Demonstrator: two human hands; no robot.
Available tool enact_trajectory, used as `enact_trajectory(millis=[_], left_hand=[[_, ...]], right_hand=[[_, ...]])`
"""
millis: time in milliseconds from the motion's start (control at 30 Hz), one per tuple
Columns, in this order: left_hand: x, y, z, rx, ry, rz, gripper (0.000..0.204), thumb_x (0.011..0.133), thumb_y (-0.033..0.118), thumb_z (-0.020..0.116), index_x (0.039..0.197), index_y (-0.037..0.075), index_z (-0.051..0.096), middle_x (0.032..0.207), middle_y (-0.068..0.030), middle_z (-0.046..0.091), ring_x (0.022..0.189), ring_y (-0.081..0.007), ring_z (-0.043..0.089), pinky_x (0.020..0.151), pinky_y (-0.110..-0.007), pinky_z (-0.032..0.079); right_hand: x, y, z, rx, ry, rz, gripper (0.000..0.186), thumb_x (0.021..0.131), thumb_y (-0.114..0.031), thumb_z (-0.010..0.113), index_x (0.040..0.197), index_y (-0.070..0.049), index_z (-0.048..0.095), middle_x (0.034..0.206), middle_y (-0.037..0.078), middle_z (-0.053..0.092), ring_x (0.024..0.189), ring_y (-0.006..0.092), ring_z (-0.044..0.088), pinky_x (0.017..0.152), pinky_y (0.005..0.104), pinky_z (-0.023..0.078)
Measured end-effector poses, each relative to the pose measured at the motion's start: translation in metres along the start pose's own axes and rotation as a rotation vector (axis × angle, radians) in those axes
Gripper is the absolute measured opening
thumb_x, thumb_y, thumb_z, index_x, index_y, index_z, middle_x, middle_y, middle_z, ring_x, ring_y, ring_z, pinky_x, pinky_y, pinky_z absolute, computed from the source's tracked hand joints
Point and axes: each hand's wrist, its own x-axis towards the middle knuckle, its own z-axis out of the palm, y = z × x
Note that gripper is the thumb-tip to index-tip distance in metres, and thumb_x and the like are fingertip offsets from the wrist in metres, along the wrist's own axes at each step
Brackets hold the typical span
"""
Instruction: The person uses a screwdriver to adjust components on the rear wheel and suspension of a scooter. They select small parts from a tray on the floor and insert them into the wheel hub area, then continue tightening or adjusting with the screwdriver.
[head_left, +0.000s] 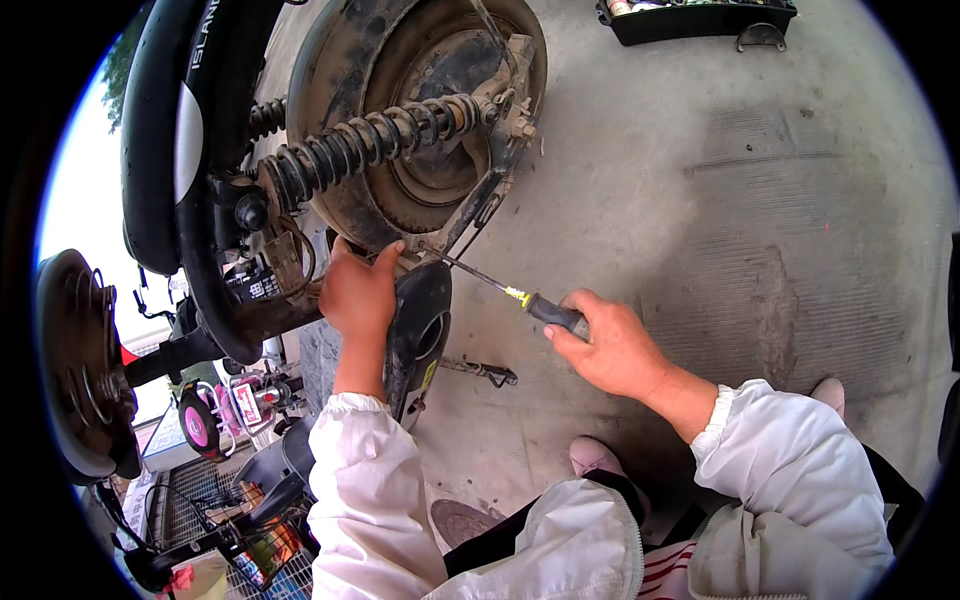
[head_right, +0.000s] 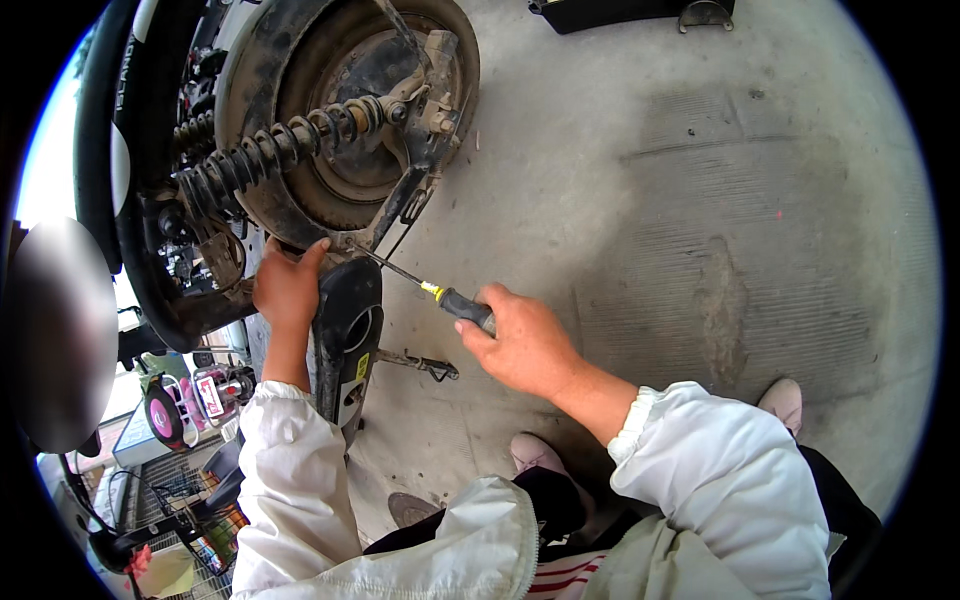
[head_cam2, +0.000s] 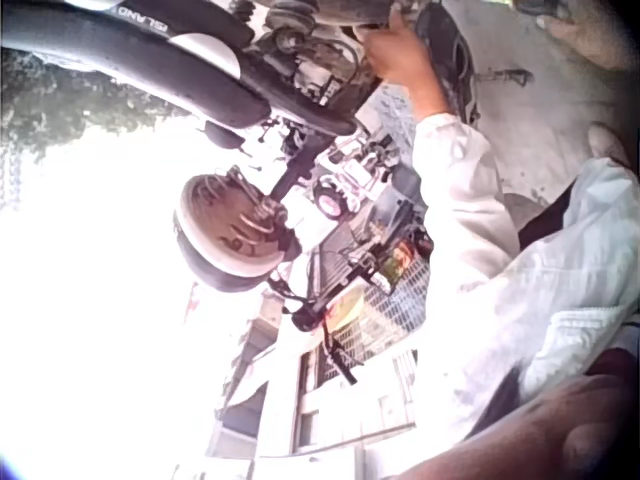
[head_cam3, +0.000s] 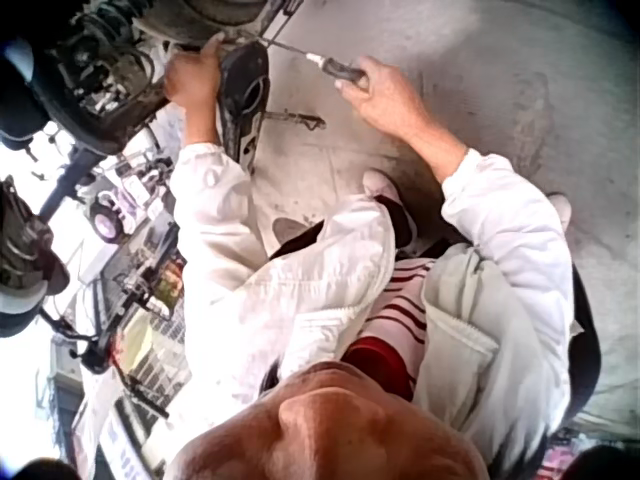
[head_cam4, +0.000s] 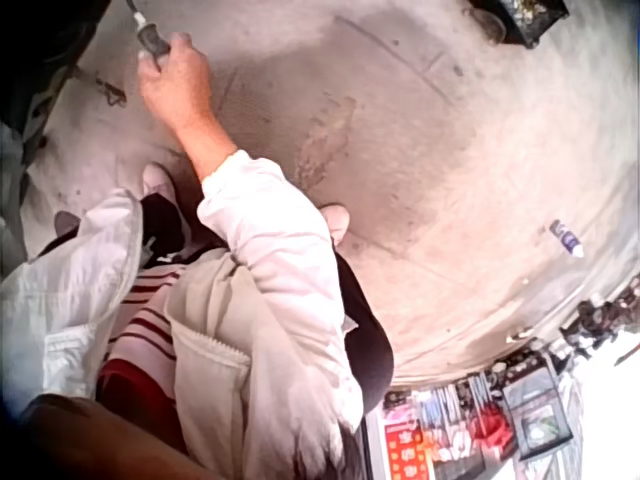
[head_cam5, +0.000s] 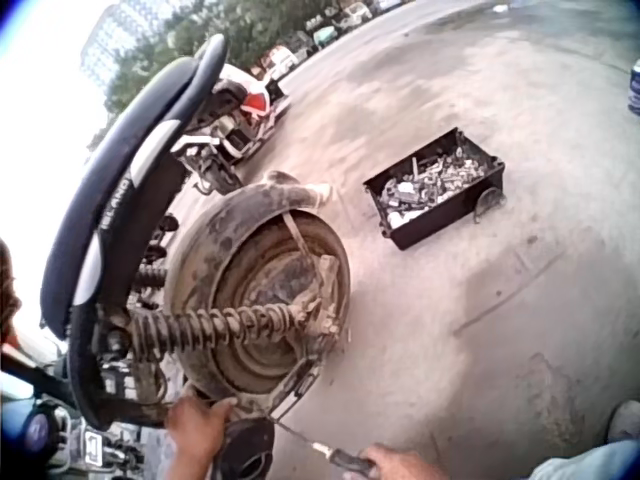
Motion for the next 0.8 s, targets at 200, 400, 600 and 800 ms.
enact_trajectory(millis=[200,400,600,800], left_hand=[[0.001,0.001,0.007,-0.015,0.091,0.056,0.067,0.073,0.053,0.08,0.115,0.004,0.063,0.087,-0.0166,0.072,0.084,-0.0379,0.069,0.071,-0.047,0.053],[-0.001,0.001,-0.002,0.011,-0.008,-0.017,0.069,0.074,0.054,0.079,0.118,0.003,0.063,0.089,-0.0172,0.072,0.084,-0.0378,0.07,0.072,-0.047,0.053],[-0.003,-0.003,0.004,0.015,0.058,0.013,0.078,0.073,0.053,0.08,0.13,0.003,0.059,0.09,-0.0168,0.073,0.084,-0.0373,0.07,0.073,-0.046,0.054],[-0.002,-0.004,-0.001,-0.008,0.02,-0.016,0.081,0.073,0.054,0.079,0.13,0.001,0.059,0.088,-0.018,0.072,0.083,-0.037,0.07,0.072,-0.046,0.054]], right_hand=[[0.004,0.013,0.027,0.179,-0.044,0.106,0.037,0.099,-0.036,0.06,0.109,0.0,0.062,0.075,0.004,0.057,0.055,0.0147,0.053,0.049,0.0324,0.044],[0.014,0.004,0.006,0.749,-0.384,0.483,0.039,0.099,-0.04,0.059,0.107,-0.002,0.063,0.074,0.002,0.056,0.05,0.0099,0.045,0.042,0.0256,0.035],[0.008,0.006,0.024,0.102,-0.074,0.035,0.042,0.099,-0.043,0.058,0.105,-0.002,0.063,0.073,0.001,0.055,0.052,0.0116,0.046,0.042,0.0272,0.035],[0.024,0.003,-0.003,0.948,-0.59,0.706,0.047,0.1,-0.047,0.057,0.112,-0.002,0.063,0.073,0.003,0.055,0.052,0.0118,0.046,0.042,0.029,0.036]])
